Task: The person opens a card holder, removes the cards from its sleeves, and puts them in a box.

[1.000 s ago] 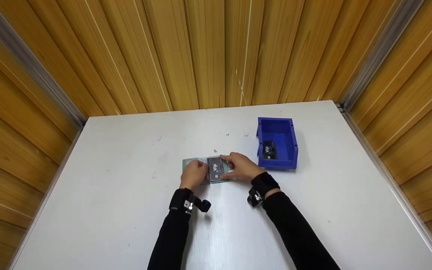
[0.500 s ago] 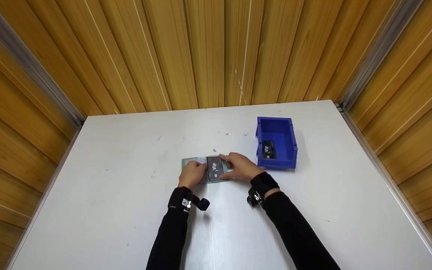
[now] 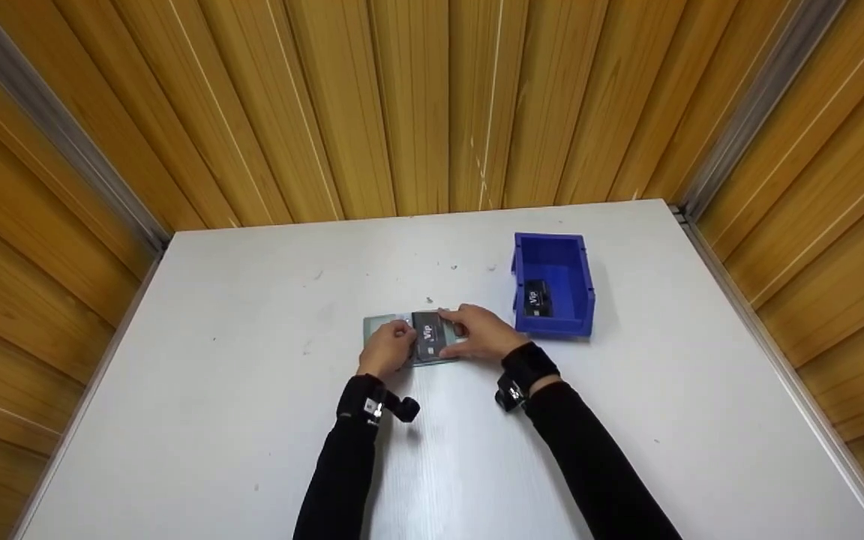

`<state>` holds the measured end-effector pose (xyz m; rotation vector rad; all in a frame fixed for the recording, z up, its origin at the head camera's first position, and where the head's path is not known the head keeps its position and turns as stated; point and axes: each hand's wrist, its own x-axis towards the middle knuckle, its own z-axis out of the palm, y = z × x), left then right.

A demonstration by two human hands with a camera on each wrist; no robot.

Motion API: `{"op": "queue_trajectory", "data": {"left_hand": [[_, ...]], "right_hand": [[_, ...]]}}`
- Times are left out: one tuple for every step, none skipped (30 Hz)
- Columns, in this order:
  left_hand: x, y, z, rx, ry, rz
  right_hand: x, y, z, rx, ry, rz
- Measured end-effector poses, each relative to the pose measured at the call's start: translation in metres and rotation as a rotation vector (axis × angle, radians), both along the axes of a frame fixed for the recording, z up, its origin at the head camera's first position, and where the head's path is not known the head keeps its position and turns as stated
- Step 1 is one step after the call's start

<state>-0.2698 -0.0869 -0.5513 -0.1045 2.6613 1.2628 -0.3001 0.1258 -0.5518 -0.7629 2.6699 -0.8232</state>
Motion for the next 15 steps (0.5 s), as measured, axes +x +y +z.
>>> {"op": "queue_trajectory", "data": {"left_hand": [[0.0,-0.001,0.0,0.022,-0.008,0.004],[0.0,-0.002,-0.001,0.045,-0.015,0.008],[0.001,-0.003,-0.001,0.068,-0.018,0.011],[0.001,-0.003,-0.001,0.092,-0.023,0.016],[0.001,-0.004,-0.002,0.11,-0.027,0.022],[0.001,-0.005,-0.002,0.128,-0.031,0.026],[0.002,-0.007,-0.002,0.141,-0.032,0.03],[0.002,-0.008,-0.002,0.145,-0.023,0.031],[0.003,-0.01,-0.002,0.144,-0.015,0.033],[0.003,-0.012,-0.002,0.141,-0.011,0.036],[0.003,-0.014,-0.002,0.135,-0.004,0.036],[0.004,-0.016,-0.002,0.13,0.002,0.036],[0.004,-0.019,-0.001,0.121,0.007,0.038],[0.004,-0.021,-0.001,0.115,0.011,0.039],[0.005,-0.024,-0.001,0.112,0.008,0.041]], "right_hand": [[0.0,0.0,0.0,0.005,-0.002,-0.001],[0.0,0.0,0.0,0.009,-0.005,-0.002],[0.0,0.0,0.0,0.013,-0.006,-0.003],[0.0,-0.001,0.0,0.016,-0.008,-0.006],[-0.001,-0.001,0.001,0.019,-0.012,-0.009],[-0.001,-0.001,0.001,0.021,-0.013,-0.011],[-0.001,-0.001,0.001,0.022,-0.014,-0.013],[-0.001,-0.001,0.001,0.019,-0.013,-0.013],[-0.001,-0.001,0.0,0.02,-0.014,-0.013],[-0.001,-0.001,0.0,0.018,-0.014,-0.013],[-0.001,-0.001,0.0,0.014,-0.014,-0.01],[-0.001,-0.001,0.0,0.012,-0.012,-0.008],[-0.001,-0.002,0.0,0.012,-0.015,-0.007],[-0.001,-0.002,0.0,0.007,-0.014,-0.005],[0.0,-0.002,0.0,0.003,-0.014,-0.004]]}}
